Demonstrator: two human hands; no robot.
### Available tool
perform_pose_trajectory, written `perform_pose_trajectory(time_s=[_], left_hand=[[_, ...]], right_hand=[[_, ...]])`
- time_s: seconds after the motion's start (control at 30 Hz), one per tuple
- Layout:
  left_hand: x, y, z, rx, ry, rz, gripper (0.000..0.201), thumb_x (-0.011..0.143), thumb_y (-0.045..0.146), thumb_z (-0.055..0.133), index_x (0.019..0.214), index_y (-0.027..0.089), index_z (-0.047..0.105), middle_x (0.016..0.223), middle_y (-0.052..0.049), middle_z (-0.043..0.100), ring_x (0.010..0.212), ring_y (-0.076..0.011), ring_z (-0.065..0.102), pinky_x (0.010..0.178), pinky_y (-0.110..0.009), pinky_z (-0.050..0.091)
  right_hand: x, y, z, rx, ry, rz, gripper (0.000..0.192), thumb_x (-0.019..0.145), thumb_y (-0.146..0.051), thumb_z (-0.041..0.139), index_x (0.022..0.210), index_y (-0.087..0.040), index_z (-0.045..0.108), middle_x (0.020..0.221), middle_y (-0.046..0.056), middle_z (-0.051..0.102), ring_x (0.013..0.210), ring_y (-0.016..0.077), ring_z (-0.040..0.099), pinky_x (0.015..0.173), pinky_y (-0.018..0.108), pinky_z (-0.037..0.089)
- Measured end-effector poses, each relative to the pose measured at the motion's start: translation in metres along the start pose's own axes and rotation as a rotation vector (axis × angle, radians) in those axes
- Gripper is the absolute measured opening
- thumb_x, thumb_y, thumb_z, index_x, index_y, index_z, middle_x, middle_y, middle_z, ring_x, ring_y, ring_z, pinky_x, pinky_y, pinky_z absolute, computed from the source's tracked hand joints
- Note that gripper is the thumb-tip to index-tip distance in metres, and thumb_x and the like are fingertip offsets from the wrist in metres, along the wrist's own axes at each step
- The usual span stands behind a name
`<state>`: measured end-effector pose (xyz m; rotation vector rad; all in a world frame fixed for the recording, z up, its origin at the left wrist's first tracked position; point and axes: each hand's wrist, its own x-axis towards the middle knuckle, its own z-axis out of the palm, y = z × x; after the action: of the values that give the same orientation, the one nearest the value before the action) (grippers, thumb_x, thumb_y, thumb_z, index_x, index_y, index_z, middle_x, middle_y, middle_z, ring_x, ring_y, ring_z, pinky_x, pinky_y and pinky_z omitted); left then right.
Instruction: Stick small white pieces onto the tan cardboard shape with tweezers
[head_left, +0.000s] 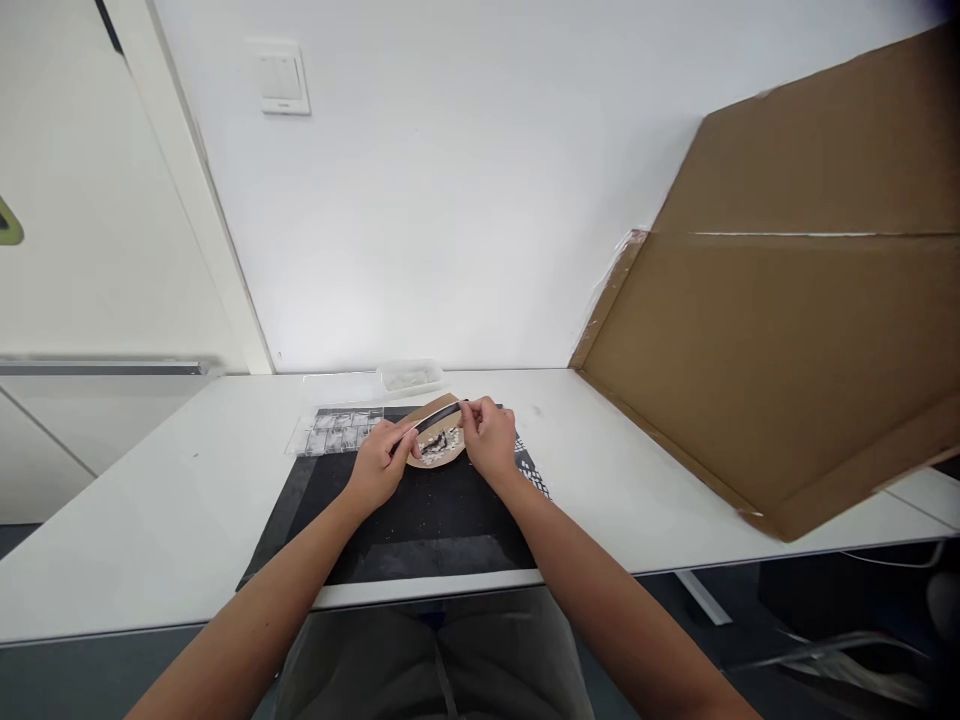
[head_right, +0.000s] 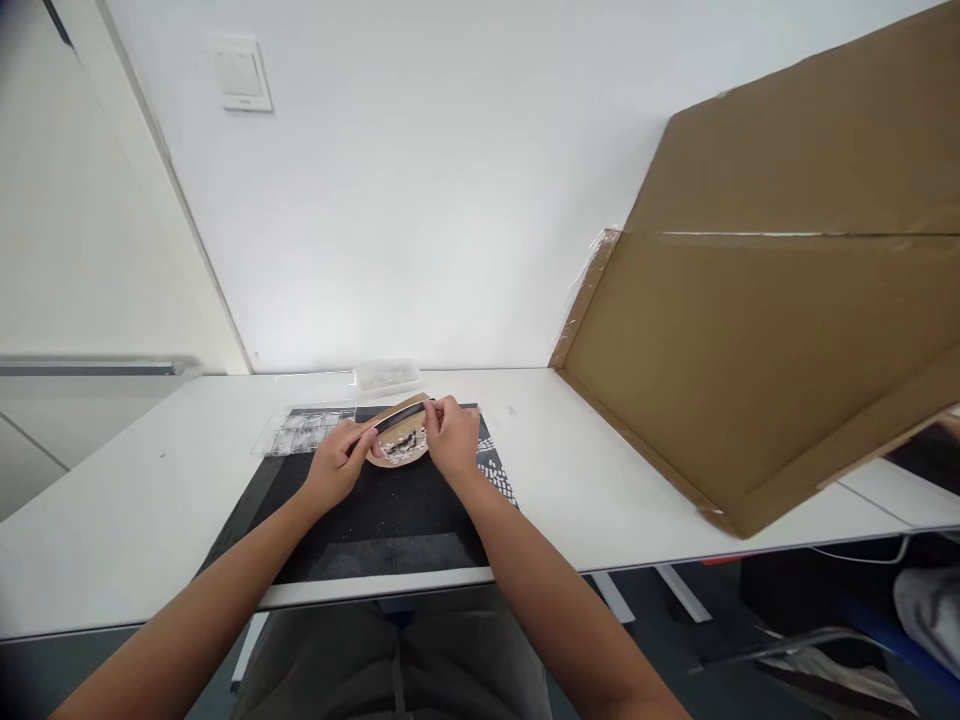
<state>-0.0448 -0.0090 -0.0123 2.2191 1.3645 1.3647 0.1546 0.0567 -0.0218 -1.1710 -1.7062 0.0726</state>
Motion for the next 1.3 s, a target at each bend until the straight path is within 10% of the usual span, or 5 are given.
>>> perform_pose_trajectory(time_s=[0.83,1.3], left_hand=[[-0.001,-0.002,0.001,-0.04,0.017,0.003,0.042,0.105,0.036,0.042,0.074,0.021,0.065,0.075,-0.002,0.066,0.081,-0.0194,0.056,0.08,-0.032,0.043],[0.046,-0.014,-0.019,-0.106,-0.061,-0.041,0.045,0.105,0.042,0.041,0.076,0.022,0.068,0.078,-0.001,0.067,0.083,-0.0178,0.059,0.082,-0.029,0.046]], right_hand=[[-0.012,-0.02,0.004,0.039,-0.091,-0.109,0.025,0.103,-0.039,0.052,0.085,-0.023,0.061,0.073,-0.001,0.074,0.067,0.0181,0.067,0.087,0.039,0.037],[0.046,-0.004,0.014,0.089,-0.01,-0.018,0.024,0.101,-0.039,0.052,0.084,-0.023,0.058,0.073,-0.001,0.073,0.068,0.0195,0.069,0.086,0.037,0.043]])
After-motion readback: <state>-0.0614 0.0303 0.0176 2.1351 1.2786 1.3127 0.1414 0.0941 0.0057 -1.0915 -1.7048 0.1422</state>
